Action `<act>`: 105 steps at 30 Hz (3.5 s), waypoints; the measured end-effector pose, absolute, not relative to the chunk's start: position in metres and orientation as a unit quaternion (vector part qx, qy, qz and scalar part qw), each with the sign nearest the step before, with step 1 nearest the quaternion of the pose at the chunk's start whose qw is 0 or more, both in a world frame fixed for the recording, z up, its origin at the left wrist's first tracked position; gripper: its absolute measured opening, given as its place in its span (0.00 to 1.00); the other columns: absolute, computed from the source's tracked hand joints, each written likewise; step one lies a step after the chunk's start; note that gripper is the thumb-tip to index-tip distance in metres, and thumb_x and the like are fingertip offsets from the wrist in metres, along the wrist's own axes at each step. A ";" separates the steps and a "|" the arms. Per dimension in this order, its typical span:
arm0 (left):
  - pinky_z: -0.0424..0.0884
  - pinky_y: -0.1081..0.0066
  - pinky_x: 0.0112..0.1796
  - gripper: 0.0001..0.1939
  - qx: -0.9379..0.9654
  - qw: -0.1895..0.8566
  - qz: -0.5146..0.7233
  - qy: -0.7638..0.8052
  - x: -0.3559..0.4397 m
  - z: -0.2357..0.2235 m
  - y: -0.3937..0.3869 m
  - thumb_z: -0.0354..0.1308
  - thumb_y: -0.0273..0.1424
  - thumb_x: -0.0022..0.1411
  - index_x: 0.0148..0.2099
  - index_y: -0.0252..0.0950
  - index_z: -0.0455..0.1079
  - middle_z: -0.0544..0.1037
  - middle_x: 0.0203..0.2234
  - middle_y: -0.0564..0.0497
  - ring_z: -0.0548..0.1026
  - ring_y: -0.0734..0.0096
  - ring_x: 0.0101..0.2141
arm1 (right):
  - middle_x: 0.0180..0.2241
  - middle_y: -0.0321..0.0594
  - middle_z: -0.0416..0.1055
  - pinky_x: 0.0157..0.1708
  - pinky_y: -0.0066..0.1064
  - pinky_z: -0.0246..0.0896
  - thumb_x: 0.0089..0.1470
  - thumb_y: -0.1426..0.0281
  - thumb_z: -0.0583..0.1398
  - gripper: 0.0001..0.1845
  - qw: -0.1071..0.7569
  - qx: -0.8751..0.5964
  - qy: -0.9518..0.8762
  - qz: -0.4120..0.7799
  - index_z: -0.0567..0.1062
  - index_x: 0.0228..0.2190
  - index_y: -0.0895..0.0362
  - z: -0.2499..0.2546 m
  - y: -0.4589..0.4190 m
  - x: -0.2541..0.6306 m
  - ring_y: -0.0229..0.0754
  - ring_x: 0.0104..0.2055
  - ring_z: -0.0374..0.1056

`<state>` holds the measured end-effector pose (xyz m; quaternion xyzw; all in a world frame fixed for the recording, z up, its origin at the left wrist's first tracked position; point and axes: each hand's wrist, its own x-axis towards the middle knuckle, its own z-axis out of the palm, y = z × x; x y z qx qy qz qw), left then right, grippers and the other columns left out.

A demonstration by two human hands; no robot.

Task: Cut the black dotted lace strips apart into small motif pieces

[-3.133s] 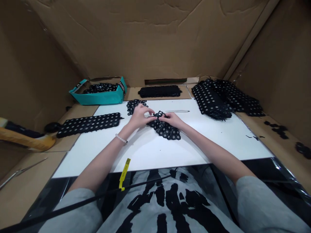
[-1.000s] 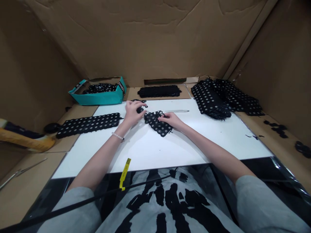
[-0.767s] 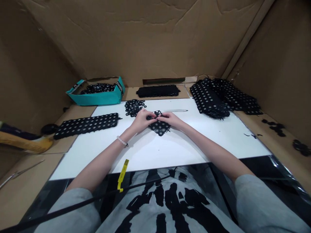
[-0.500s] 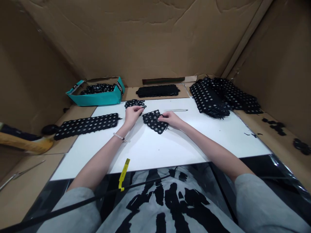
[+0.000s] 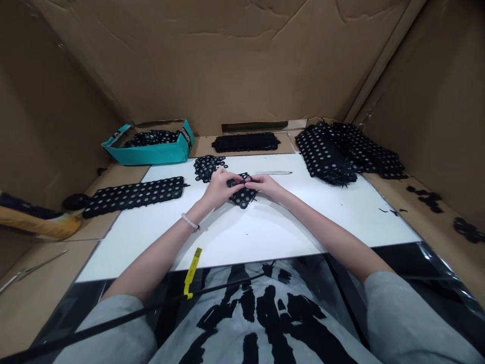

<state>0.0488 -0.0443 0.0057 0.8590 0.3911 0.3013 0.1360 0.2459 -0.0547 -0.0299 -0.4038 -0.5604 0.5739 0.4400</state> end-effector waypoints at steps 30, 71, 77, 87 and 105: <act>0.55 0.54 0.48 0.15 0.884 0.089 0.280 0.363 0.044 0.010 -0.043 0.64 0.46 0.56 0.39 0.41 0.77 0.80 0.35 0.48 0.67 0.55 0.42 | 0.21 0.34 0.70 0.27 0.27 0.59 0.35 0.57 0.70 0.21 0.403 -0.430 -0.546 0.595 0.76 0.27 0.61 -0.020 -0.056 0.254 0.35 0.25 0.63; 0.63 0.60 0.44 0.17 0.831 0.011 0.411 0.375 0.051 0.005 -0.049 0.64 0.43 0.56 0.41 0.36 0.71 0.76 0.36 0.46 0.66 0.58 0.40 | 0.19 0.31 0.68 0.28 0.25 0.61 0.36 0.58 0.71 0.19 0.472 -0.384 -0.497 0.619 0.75 0.24 0.59 -0.021 -0.057 0.246 0.32 0.23 0.63; 0.60 0.58 0.46 0.14 0.850 0.011 0.376 0.369 0.051 0.012 -0.054 0.64 0.42 0.57 0.41 0.39 0.74 0.77 0.37 0.47 0.66 0.58 0.40 | 0.23 0.32 0.70 0.31 0.26 0.62 0.37 0.59 0.71 0.17 0.489 -0.371 -0.502 0.609 0.75 0.24 0.59 -0.024 -0.056 0.246 0.32 0.26 0.65; 0.67 0.63 0.41 0.16 0.698 0.356 0.432 0.448 0.041 0.000 -0.019 0.65 0.43 0.50 0.33 0.35 0.79 0.81 0.32 0.46 0.74 0.59 0.36 | 0.23 0.33 0.71 0.32 0.25 0.65 0.39 0.60 0.70 0.18 0.456 -0.331 -0.525 0.638 0.73 0.27 0.59 -0.023 -0.059 0.243 0.33 0.26 0.67; 0.62 0.61 0.38 0.14 0.940 -0.011 0.249 0.235 0.040 0.020 -0.044 0.60 0.43 0.60 0.33 0.38 0.70 0.75 0.27 0.48 0.66 0.61 0.34 | 0.26 0.33 0.76 0.31 0.26 0.70 0.34 0.66 0.73 0.24 0.464 -0.360 -0.448 0.674 0.66 0.31 0.55 -0.019 -0.064 0.243 0.33 0.26 0.71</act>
